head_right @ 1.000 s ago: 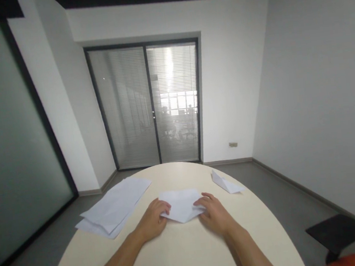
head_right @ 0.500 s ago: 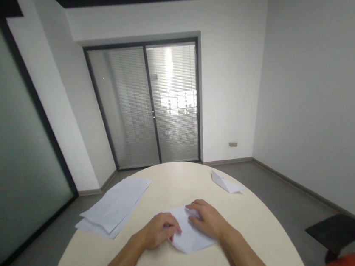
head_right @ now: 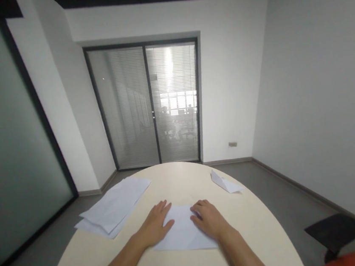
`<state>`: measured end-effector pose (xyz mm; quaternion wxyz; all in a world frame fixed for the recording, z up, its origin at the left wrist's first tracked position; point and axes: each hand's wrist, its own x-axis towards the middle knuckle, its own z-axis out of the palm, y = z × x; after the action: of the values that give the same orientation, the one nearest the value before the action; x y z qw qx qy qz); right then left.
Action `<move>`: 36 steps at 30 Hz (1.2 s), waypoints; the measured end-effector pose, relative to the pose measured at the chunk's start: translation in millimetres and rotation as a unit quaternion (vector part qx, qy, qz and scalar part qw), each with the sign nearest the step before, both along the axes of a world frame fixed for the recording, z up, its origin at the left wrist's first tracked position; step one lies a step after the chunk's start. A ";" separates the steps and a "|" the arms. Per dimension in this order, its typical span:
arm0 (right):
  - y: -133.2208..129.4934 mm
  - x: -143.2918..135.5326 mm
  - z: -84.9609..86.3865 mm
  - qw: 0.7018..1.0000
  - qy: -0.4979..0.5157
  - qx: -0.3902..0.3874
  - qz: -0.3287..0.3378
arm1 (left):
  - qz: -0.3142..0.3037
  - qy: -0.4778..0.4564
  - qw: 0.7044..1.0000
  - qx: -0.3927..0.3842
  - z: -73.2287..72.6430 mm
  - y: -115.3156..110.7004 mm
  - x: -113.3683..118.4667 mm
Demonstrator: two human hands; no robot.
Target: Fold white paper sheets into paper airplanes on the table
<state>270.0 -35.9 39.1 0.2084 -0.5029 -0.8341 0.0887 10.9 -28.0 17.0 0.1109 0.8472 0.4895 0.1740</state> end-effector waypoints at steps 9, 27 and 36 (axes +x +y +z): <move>3.7 -6.7 -23.9 0.999 -0.042 0.003 -0.018 | -0.050 0.031 0.998 0.018 -3.8 -0.3 -3.2; -2.6 -19.6 -2.2 0.999 0.032 0.019 0.016 | -0.085 -0.008 0.990 0.110 7.6 -0.4 3.4; -3.9 -21.0 2.7 0.999 0.026 0.019 0.021 | -0.039 0.003 0.990 0.134 4.6 4.7 4.2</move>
<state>249.0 -39.8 41.7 0.2373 -0.4785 -0.8406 0.0902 15.0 -23.3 21.6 0.0019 0.8732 0.4289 0.2313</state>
